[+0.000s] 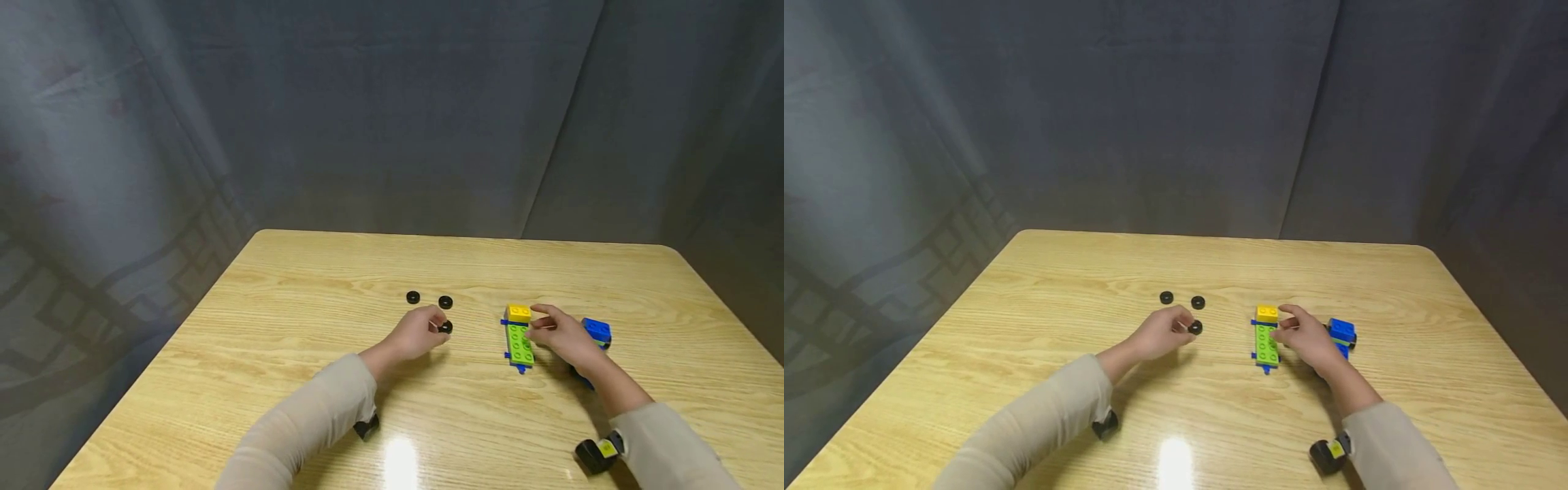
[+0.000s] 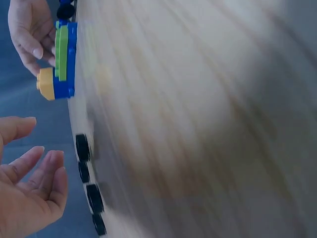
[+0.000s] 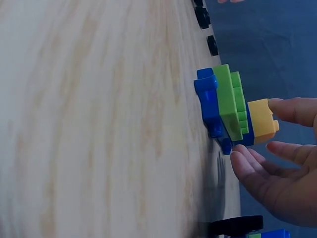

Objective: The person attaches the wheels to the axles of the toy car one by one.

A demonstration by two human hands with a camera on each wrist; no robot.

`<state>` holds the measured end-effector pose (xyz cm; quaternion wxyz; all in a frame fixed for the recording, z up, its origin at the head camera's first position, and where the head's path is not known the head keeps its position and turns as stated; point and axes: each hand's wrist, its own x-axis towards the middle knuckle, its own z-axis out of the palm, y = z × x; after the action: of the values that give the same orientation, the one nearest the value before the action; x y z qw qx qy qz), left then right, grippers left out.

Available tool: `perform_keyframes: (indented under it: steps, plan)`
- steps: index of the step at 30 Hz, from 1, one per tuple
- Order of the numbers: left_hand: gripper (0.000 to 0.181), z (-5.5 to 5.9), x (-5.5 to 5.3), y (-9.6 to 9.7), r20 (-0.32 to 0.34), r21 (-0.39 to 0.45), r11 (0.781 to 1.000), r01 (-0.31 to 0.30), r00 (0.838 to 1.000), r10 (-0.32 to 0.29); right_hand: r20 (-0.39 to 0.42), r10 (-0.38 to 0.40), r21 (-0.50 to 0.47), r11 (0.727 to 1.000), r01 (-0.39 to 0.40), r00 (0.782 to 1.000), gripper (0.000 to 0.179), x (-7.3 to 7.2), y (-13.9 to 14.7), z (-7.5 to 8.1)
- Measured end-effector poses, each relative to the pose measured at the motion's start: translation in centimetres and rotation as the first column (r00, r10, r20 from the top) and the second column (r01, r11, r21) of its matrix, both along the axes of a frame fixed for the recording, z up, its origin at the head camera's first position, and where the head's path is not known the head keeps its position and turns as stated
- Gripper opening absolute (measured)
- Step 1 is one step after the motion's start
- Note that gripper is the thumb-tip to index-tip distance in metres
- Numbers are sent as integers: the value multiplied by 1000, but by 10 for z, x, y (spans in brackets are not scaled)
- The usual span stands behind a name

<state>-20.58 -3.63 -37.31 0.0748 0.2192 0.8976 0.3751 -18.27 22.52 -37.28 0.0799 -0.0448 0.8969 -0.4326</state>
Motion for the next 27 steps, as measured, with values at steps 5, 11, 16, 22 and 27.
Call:
perform_keyframes:
  steps: [5,11,16,22,27]
  plan:
    - [26,-1,-5,-11,7,-3,999,-36,999,36,31,16,8,1000,-17,999,65,-6,-1,-3]
    - [24,-4,-12,-20,8,-18,997,-81,997,81,68,8,13,1000,-9,998,68,-10,-3,-3]
    - [24,-5,-16,-26,20,-16,993,-118,993,118,75,10,3,1000,-10,997,68,-15,-3,-5]
    - [26,-8,-21,-30,14,-39,987,-153,988,153,68,26,-12,1000,-26,997,66,-20,-4,-6]
    - [26,-11,-24,-31,56,-48,987,-154,986,157,73,36,-7,999,-35,997,65,-21,-5,-8]
